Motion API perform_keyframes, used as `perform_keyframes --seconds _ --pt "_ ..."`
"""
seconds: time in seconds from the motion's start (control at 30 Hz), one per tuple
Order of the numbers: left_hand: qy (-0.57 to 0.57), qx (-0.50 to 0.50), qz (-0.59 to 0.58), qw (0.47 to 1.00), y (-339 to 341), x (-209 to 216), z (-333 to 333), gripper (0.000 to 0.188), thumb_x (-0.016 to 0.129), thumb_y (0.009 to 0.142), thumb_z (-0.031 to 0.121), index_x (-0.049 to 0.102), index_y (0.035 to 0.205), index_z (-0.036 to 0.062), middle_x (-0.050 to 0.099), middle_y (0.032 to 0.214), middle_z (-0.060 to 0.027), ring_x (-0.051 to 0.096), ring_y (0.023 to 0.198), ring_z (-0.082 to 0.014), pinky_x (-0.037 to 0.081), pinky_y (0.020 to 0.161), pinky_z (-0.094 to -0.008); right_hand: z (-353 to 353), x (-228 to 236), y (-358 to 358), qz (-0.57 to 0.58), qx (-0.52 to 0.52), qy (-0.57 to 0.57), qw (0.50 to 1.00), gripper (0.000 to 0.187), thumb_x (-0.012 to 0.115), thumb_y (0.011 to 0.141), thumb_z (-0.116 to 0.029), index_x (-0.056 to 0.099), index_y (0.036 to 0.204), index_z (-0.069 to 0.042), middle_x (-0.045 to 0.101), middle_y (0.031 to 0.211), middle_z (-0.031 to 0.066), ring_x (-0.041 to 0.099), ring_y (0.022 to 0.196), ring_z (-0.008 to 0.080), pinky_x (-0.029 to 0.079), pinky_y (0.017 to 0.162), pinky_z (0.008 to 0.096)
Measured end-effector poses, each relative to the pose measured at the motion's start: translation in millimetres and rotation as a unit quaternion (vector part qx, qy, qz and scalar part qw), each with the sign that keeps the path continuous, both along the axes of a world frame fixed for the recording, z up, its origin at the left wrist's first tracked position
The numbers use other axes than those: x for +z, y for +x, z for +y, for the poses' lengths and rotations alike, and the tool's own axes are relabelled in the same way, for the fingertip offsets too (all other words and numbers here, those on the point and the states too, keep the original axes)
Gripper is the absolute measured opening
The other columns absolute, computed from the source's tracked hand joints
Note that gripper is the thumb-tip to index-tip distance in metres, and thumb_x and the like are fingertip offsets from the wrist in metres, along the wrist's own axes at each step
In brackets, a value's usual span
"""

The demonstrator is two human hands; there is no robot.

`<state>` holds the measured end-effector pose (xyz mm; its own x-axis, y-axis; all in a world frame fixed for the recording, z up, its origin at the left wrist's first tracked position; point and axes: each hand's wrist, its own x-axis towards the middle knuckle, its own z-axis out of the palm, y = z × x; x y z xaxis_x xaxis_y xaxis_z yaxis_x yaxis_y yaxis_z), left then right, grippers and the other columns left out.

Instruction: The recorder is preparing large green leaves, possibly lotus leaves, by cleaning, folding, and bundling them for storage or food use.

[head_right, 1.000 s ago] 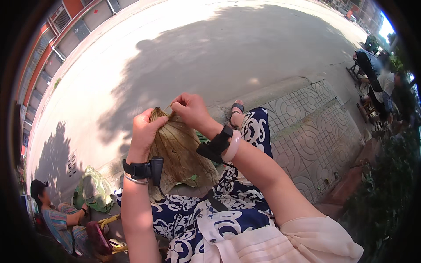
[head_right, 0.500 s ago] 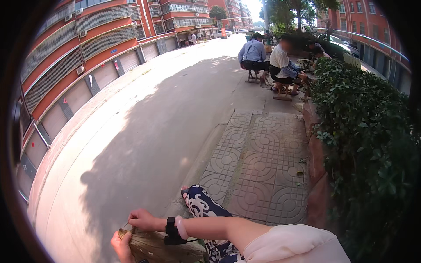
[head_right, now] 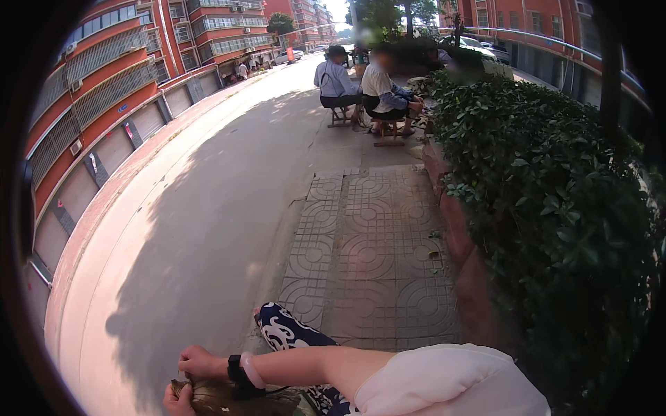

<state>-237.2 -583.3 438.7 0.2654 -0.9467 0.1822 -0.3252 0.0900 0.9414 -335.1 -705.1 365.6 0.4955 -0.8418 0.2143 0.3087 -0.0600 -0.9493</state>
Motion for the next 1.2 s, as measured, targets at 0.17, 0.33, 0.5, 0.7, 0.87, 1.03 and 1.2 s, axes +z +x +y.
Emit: perform_keyframes --seconds 0.17,0.33,0.5,0.7,0.87,1.03,1.2 --pt "0.052 0.010 -0.004 0.999 18.0 5.9 4.8 0.016 0.068 0.086 0.011 0.064 0.094 -0.0023 0.063 0.083 -0.0043 0.057 0.076 -0.0135 0.048 0.069 -0.0282 4.0 10.0 9.5 0.006 0.020 0.017 1.000 0.016 0.057 0.082 -0.013 0.062 0.084 0.002 0.063 0.068 0.0062 0.062 0.065 0.0146 0.049 0.061 0.0283" --pt "0.067 0.011 0.062 0.996 -3.8 16.4 -0.6 0.014 0.063 0.086 0.005 0.061 0.094 -0.0061 0.063 0.088 -0.0087 0.058 0.078 -0.0168 0.047 0.071 -0.0274 -1.9 -7.7 -10.0 -0.060 0.093 0.011 0.994 0.026 0.062 0.079 -0.016 0.061 0.096 0.004 0.064 0.078 0.0064 0.062 0.071 0.0159 0.050 0.068 0.0284" --pt "0.066 0.003 0.018 0.998 10.2 16.0 3.6 0.015 0.064 0.087 0.009 0.061 0.091 -0.0055 0.062 0.086 -0.0081 0.058 0.078 -0.0172 0.047 0.071 -0.0294 7.3 6.9 -20.5 0.005 0.154 -0.083 0.985 0.026 0.066 0.076 -0.019 0.066 0.090 0.003 0.066 0.075 0.0064 0.060 0.068 0.0170 0.050 0.066 0.0310" --pt "0.077 0.022 -0.027 0.996 11.2 7.2 3.4 0.017 0.065 0.087 0.011 0.061 0.091 -0.0051 0.061 0.085 -0.0071 0.057 0.077 -0.0167 0.047 0.070 -0.0296 11.8 3.0 -12.2 0.070 0.066 -0.197 0.976 0.020 0.062 0.071 -0.016 0.066 0.080 0.002 0.064 0.068 0.0157 0.061 0.062 0.0264 0.047 0.058 0.0375" --pt "0.081 0.042 -0.061 0.994 12.8 1.6 3.8 0.019 0.066 0.087 0.013 0.061 0.090 -0.0047 0.061 0.085 -0.0062 0.057 0.076 -0.0163 0.047 0.070 -0.0299 16.6 2.4 -11.7 0.115 0.016 -0.261 0.958 0.018 0.059 0.071 -0.016 0.064 0.074 0.001 0.061 0.068 0.0202 0.059 0.064 0.0367 0.045 0.058 0.0430" --pt "0.049 0.042 -0.142 0.988 7.2 4.2 3.4 0.026 0.069 0.087 0.020 0.063 0.092 -0.0048 0.064 0.083 -0.0107 0.058 0.074 -0.0197 0.048 0.071 -0.0319 21.8 2.0 -9.0 0.121 -0.034 -0.250 0.960 0.017 0.057 0.071 -0.015 0.061 0.072 0.002 0.060 0.067 0.0211 0.057 0.064 0.0395 0.044 0.058 0.0453" --pt "-0.041 0.087 -0.182 0.979 4.5 -8.3 -0.6 0.028 0.072 0.085 0.019 0.064 0.094 -0.0058 0.066 0.082 -0.0175 0.059 0.072 -0.0240 0.049 0.071 -0.0348 18.7 -7.3 9.3 0.115 -0.090 -0.225 0.963 0.017 0.054 0.072 -0.014 0.060 0.073 0.002 0.060 0.073 0.0224 0.057 0.068 0.0403 0.044 0.061 0.0462"
